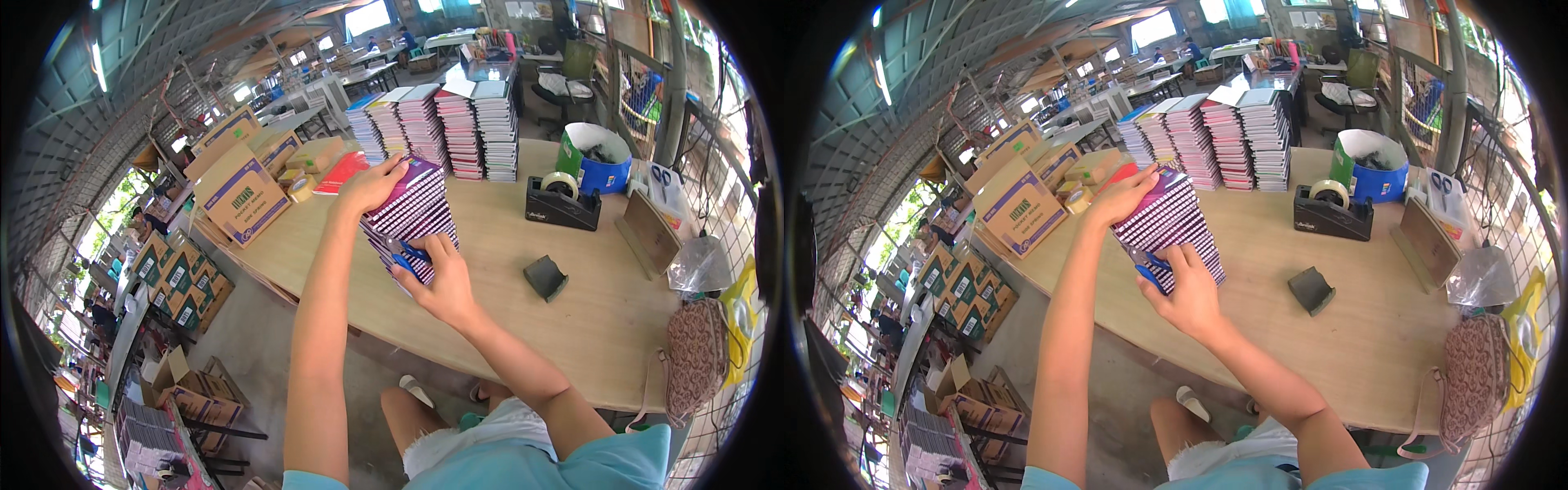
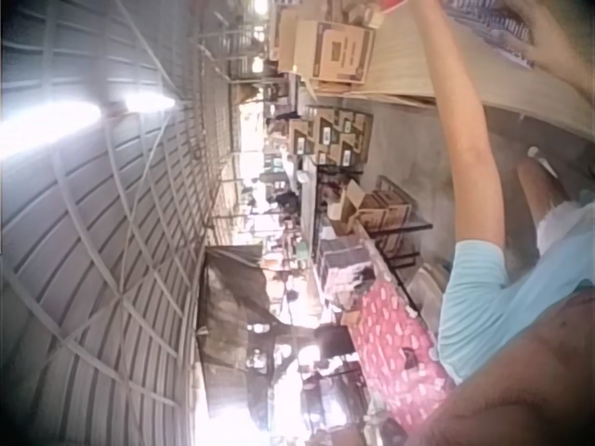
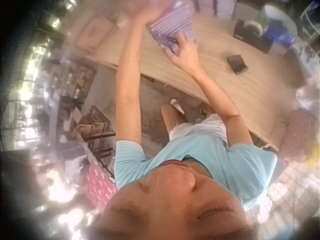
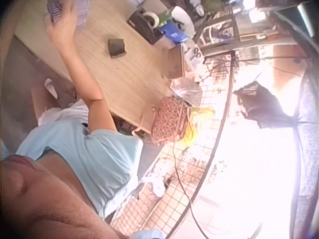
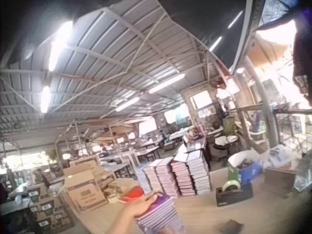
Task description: The person trims the excess spiral coil from a stack of purple notebooks using a pair of shears, handling the notebooks one at a time and placing the trimmed notebook back onto a stack.
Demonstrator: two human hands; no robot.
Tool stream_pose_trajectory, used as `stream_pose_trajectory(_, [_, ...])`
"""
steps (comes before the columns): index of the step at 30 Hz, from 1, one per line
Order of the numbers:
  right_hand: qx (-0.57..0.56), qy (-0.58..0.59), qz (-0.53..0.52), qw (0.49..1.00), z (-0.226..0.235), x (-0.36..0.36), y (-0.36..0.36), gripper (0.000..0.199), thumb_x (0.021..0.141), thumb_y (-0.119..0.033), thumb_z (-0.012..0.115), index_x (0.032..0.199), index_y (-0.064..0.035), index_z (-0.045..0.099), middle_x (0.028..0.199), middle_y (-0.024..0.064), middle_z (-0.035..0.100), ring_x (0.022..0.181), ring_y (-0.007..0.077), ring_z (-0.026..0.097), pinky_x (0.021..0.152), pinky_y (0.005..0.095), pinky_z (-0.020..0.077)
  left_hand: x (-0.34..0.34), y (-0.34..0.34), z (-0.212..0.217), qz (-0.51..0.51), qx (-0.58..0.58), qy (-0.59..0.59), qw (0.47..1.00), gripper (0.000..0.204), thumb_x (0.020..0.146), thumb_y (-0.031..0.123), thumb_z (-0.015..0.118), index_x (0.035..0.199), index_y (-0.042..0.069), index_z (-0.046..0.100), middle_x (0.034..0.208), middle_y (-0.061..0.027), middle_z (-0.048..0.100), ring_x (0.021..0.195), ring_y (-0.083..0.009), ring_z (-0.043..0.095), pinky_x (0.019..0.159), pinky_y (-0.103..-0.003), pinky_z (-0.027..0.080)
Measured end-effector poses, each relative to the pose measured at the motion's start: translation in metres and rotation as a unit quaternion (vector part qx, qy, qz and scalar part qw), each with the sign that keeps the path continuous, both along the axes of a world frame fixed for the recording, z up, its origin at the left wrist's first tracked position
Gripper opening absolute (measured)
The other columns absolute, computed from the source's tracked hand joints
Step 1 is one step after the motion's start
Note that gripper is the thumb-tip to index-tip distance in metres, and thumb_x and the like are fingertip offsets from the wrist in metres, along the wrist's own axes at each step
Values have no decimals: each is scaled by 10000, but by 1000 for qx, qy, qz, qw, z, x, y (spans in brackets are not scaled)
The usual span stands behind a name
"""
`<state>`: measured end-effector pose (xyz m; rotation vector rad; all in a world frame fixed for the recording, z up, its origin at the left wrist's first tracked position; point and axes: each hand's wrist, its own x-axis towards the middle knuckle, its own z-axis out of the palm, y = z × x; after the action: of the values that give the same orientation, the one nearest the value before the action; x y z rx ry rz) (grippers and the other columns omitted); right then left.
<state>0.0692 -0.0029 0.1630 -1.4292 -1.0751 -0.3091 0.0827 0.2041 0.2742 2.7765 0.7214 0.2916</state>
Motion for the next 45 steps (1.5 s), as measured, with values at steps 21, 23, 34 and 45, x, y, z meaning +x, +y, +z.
stream_pose_trajectory(21, [-11, 0, -29, 1000, -5, 5, 6, 436, 777, -281, 786, 1057, -5, 598, 1001, 172, 543, 891, 349, 584, 748, 447, 499, -2, 4, 0, -15, -7, -17, 1000, 664, 945, 695, 345, 1495, 331, 423, 1445, -164, 519, 1345, -398, 470, 1121, -456, 351])
stream_pose_trajectory(23, [-21, -51, -62, 997, -5, 4, 9, 408, 787, -267, 778, 1043, -5, 597, 959, 163, 550, 846, 335, 594, 719, 435, 504, -2, 7, 0, -17, -16, -21, 1000, 665, 943, 697, 347, 1492, 332, 428, 1447, -159, 518, 1349, -399, 464, 1122, -457, 349])
stream_pose_trajectory(34, [18, 49, 25, 998, -10, 7, 11, 355, 809, -255, 771, 966, 29, 629, 913, 169, 607, 857, 323, 618, 752, 408, 501, -1, 7, -2, -11, -24, -21, 999, 672, 933, 710, 357, 1492, 343, 426, 1446, -176, 516, 1358, -393, 457, 1118, -453, 352])
stream_pose_trajectory(45, [-93, 425, 272, 859, -11, 23, 13, 345, 807, -256, 768, 968, 16, 628, 867, 151, 595, 857, 307, 608, 760, 403, 495, -2, 9, -1, -26, -24, -25, 999, 672, 940, 708, 344, 1496, 337, 420, 1445, -171, 517, 1347, -395, 468, 1118, -449, 355])
